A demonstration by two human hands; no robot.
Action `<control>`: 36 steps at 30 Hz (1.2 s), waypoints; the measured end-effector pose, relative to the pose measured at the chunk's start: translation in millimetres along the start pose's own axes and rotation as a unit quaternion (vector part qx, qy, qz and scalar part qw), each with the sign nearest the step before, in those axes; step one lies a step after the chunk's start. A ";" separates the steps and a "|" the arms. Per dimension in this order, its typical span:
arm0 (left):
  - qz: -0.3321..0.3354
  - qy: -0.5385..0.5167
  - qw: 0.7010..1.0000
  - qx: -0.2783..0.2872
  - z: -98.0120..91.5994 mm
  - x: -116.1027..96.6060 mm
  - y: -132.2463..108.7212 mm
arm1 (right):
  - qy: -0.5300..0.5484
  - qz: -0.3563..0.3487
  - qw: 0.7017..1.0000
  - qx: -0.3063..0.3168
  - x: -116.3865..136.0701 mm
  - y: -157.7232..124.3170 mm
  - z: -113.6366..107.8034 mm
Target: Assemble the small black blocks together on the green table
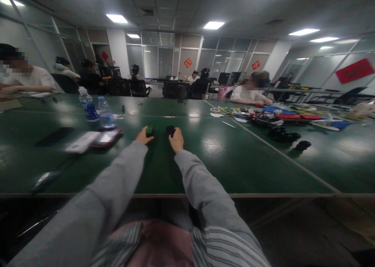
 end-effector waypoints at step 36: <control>0.036 0.028 0.999 0.005 2.6 4.7 -0.5 | -0.066 -0.119 0.989 0.065 20.8 -12.1 2.6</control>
Point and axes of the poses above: each hand's wrist, its own y-axis towards the middle knuckle, its own z-axis out of the palm, x = y × z, the point moved 2 cm from there along y, towards the middle knuckle, and after that the axes turned 15 degrees about -y, right-handed, at the moved point
